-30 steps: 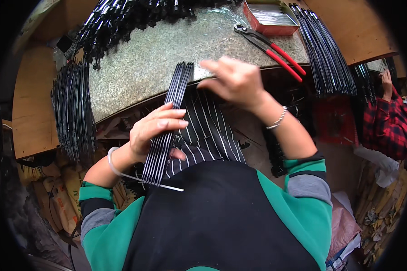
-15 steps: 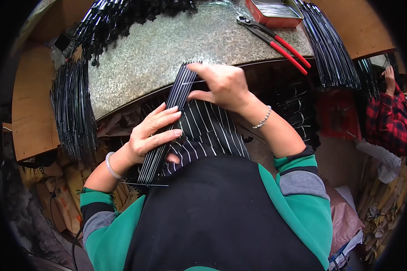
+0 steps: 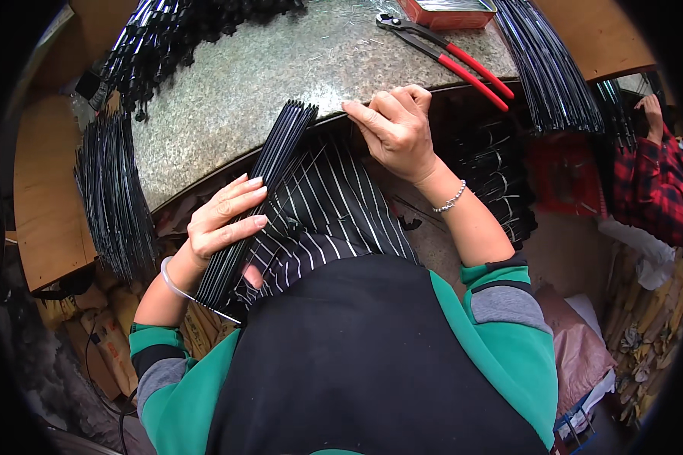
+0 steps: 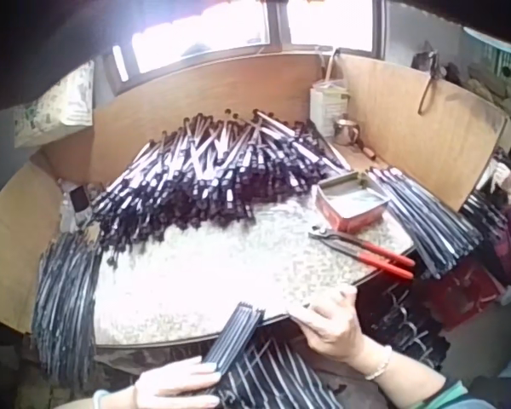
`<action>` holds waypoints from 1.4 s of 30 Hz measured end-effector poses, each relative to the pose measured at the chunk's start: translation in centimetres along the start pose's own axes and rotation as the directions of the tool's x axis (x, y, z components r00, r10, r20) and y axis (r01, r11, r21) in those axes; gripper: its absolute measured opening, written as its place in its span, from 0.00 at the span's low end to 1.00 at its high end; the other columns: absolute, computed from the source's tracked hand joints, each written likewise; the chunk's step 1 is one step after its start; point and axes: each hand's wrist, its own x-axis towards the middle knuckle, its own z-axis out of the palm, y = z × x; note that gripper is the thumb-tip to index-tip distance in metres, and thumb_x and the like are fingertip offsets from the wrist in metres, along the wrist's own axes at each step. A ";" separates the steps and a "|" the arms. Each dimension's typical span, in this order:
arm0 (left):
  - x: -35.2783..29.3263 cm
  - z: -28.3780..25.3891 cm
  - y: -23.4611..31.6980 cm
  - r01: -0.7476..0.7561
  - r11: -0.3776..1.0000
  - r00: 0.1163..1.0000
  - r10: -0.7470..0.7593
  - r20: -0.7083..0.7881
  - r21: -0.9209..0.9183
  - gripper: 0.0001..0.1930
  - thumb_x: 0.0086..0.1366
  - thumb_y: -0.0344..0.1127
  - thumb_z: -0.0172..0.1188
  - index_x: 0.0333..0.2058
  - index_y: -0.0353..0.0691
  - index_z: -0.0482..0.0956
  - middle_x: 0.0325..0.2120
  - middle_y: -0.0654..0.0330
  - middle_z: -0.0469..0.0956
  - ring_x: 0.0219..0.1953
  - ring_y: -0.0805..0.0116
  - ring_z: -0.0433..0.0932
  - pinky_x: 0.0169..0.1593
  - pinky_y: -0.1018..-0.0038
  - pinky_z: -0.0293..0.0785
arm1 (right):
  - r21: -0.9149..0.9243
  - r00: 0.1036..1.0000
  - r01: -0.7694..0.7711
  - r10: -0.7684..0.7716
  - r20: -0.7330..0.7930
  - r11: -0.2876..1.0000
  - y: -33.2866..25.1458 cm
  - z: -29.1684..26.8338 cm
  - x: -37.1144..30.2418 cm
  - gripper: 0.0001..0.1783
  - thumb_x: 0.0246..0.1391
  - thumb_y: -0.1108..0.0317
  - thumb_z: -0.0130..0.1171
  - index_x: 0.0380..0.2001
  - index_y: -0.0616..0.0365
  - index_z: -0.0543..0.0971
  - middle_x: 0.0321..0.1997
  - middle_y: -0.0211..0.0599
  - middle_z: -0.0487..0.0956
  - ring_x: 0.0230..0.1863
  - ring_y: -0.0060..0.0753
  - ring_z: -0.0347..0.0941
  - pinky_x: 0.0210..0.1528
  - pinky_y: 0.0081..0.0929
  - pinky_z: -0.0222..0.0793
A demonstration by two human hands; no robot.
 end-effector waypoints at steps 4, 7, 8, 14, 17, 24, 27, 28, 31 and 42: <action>0.1 0.0 0.0 -0.017 1.000 1.000 0.017 -0.008 0.014 0.35 0.39 0.60 0.64 0.39 0.35 0.78 0.42 0.42 0.74 0.49 0.45 0.72 0.53 0.53 0.65 | -0.051 0.999 0.015 -0.013 0.042 0.999 -0.1 0.3 -0.2 0.19 0.39 0.75 0.61 0.39 0.47 0.80 0.19 0.22 0.64 0.24 0.24 0.61 0.40 0.26 0.50; 0.1 -0.1 0.0 -0.018 1.000 1.000 0.018 -0.001 0.017 0.35 0.40 0.60 0.64 0.38 0.35 0.78 0.42 0.42 0.74 0.48 0.45 0.73 0.53 0.53 0.66 | -0.059 0.998 0.021 -0.018 0.060 0.998 -0.2 0.1 -0.2 0.21 0.39 0.75 0.61 0.41 0.46 0.79 0.19 0.21 0.63 0.24 0.23 0.60 0.40 0.27 0.50; 0.1 -0.1 0.0 -0.018 1.000 1.000 0.018 0.000 0.017 0.35 0.40 0.60 0.64 0.38 0.35 0.78 0.42 0.42 0.74 0.48 0.45 0.73 0.53 0.53 0.66 | -0.059 0.998 0.020 -0.017 0.060 0.998 -0.2 0.1 -0.2 0.21 0.39 0.75 0.61 0.41 0.46 0.79 0.19 0.21 0.63 0.24 0.23 0.60 0.40 0.27 0.50; 0.2 -0.1 0.0 -0.018 1.000 1.000 0.018 0.002 0.022 0.35 0.40 0.60 0.64 0.38 0.34 0.78 0.42 0.43 0.74 0.48 0.46 0.73 0.53 0.53 0.66 | -0.059 0.998 0.021 -0.018 0.058 0.998 -0.2 0.2 -0.2 0.22 0.38 0.75 0.60 0.42 0.45 0.79 0.19 0.21 0.63 0.24 0.23 0.60 0.41 0.27 0.49; 0.1 -0.1 -0.1 -0.019 1.000 1.000 0.018 0.001 0.024 0.35 0.40 0.60 0.64 0.38 0.34 0.78 0.42 0.43 0.74 0.48 0.46 0.73 0.53 0.53 0.66 | -0.062 0.998 0.018 -0.014 0.056 0.998 -0.3 0.2 -0.2 0.23 0.38 0.75 0.60 0.42 0.45 0.79 0.19 0.21 0.63 0.24 0.23 0.60 0.41 0.27 0.49; -0.3 -0.1 -0.3 -0.040 0.998 0.999 0.039 0.022 0.037 0.37 0.44 0.64 0.60 0.40 0.34 0.74 0.41 0.39 0.74 0.47 0.42 0.73 0.52 0.50 0.65 | -0.063 0.996 0.005 0.000 0.086 0.998 -1.0 0.3 0.1 0.23 0.39 0.75 0.59 0.43 0.43 0.79 0.21 0.22 0.64 0.26 0.24 0.61 0.41 0.28 0.49; -0.3 -0.1 -0.3 -0.040 0.998 0.999 0.039 0.027 0.040 0.36 0.44 0.64 0.60 0.40 0.34 0.74 0.41 0.39 0.74 0.47 0.42 0.73 0.52 0.50 0.65 | -0.076 0.995 -0.003 0.010 0.097 0.997 -1.0 0.2 0.1 0.23 0.39 0.74 0.58 0.43 0.42 0.79 0.23 0.23 0.65 0.27 0.25 0.61 0.42 0.29 0.49; -0.4 -0.1 -0.3 -0.039 0.998 0.999 0.038 0.027 0.039 0.36 0.44 0.64 0.60 0.40 0.34 0.74 0.41 0.39 0.74 0.47 0.42 0.73 0.52 0.50 0.65 | -0.076 0.995 -0.003 0.010 0.097 0.997 -1.0 0.3 0.1 0.23 0.39 0.74 0.58 0.43 0.42 0.79 0.23 0.23 0.65 0.27 0.25 0.61 0.42 0.29 0.49; -0.4 -0.2 -0.4 -0.048 0.998 0.999 0.047 0.022 0.049 0.36 0.45 0.64 0.60 0.40 0.34 0.74 0.41 0.40 0.74 0.47 0.42 0.73 0.52 0.50 0.66 | -0.047 0.996 -0.001 0.005 0.092 0.999 -1.2 0.6 0.3 0.23 0.39 0.74 0.58 0.43 0.43 0.79 0.22 0.23 0.64 0.28 0.25 0.62 0.42 0.29 0.50; -0.4 -0.2 -0.3 -0.046 0.998 0.999 0.046 -0.001 0.046 0.33 0.45 0.60 0.61 0.39 0.33 0.76 0.41 0.43 0.75 0.47 0.45 0.73 0.52 0.53 0.67 | -0.056 0.990 -0.024 0.032 0.139 0.998 -1.6 -0.1 0.8 0.19 0.41 0.74 0.58 0.40 0.45 0.79 0.23 0.24 0.65 0.28 0.26 0.62 0.42 0.28 0.51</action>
